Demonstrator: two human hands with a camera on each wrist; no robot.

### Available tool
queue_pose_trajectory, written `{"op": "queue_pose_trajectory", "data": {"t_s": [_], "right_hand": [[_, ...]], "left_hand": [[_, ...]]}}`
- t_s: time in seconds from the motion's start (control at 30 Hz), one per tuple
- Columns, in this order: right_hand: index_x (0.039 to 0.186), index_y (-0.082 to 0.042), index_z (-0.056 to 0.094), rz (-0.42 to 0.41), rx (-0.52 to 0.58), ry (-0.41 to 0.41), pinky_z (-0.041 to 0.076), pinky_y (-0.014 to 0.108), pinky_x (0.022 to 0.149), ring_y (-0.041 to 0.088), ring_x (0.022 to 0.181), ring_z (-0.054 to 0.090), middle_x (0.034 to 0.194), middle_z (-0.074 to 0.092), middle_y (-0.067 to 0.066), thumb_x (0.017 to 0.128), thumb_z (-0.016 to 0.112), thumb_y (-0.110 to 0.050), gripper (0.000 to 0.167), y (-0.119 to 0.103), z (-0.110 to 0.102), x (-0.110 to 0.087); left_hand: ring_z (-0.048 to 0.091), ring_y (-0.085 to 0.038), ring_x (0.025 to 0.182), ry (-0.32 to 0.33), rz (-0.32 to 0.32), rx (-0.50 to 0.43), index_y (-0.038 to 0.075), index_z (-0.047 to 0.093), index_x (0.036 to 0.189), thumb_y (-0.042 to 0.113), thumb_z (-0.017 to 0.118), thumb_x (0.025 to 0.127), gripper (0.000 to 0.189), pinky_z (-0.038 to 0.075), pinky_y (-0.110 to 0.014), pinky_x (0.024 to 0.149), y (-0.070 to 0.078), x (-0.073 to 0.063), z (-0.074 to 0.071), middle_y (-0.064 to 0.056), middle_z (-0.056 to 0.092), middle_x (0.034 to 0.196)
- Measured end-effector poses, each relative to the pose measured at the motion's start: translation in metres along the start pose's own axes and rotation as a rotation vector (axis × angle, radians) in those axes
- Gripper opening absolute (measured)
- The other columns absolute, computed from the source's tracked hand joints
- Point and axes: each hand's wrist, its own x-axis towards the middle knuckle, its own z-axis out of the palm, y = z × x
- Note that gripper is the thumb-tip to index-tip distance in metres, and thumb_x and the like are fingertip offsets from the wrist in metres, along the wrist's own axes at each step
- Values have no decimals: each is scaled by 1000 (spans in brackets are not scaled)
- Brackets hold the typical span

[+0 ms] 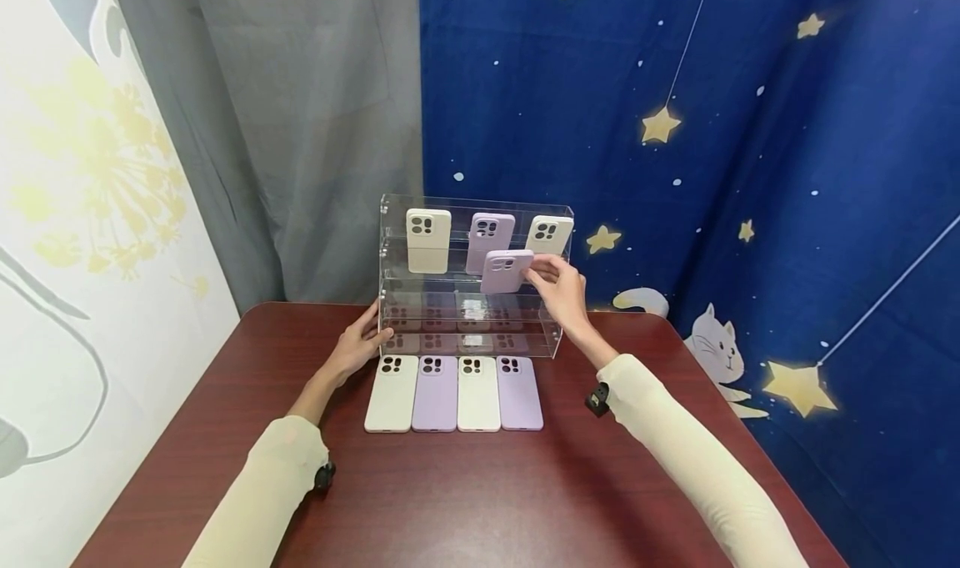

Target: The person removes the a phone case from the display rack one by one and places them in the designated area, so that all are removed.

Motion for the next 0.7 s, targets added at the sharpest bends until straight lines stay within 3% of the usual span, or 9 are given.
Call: {"op": "queue_pose_trajectory", "data": {"t_s": [0.37, 0.7], "right_hand": [[112, -1, 75, -33, 74, -53, 61, 25, 86, 27, 100, 76, 106, 78, 16, 92, 82, -9, 23, -21, 11, -12], [113, -7, 76, 1, 22, -129, 62, 32, 86, 21, 98, 77, 107, 79, 9, 93, 82, -18, 24, -31, 21, -29]], "left_hand": [[37, -44, 148, -1, -1, -22, 29, 12, 168, 15, 59, 108, 78, 45, -59, 109, 0, 0, 0, -24, 26, 167], [38, -46, 147, -18, 7, -44, 30, 12, 169, 12, 59, 108, 79, 46, -60, 107, -2, 2, -1, -27, 26, 167]]}}
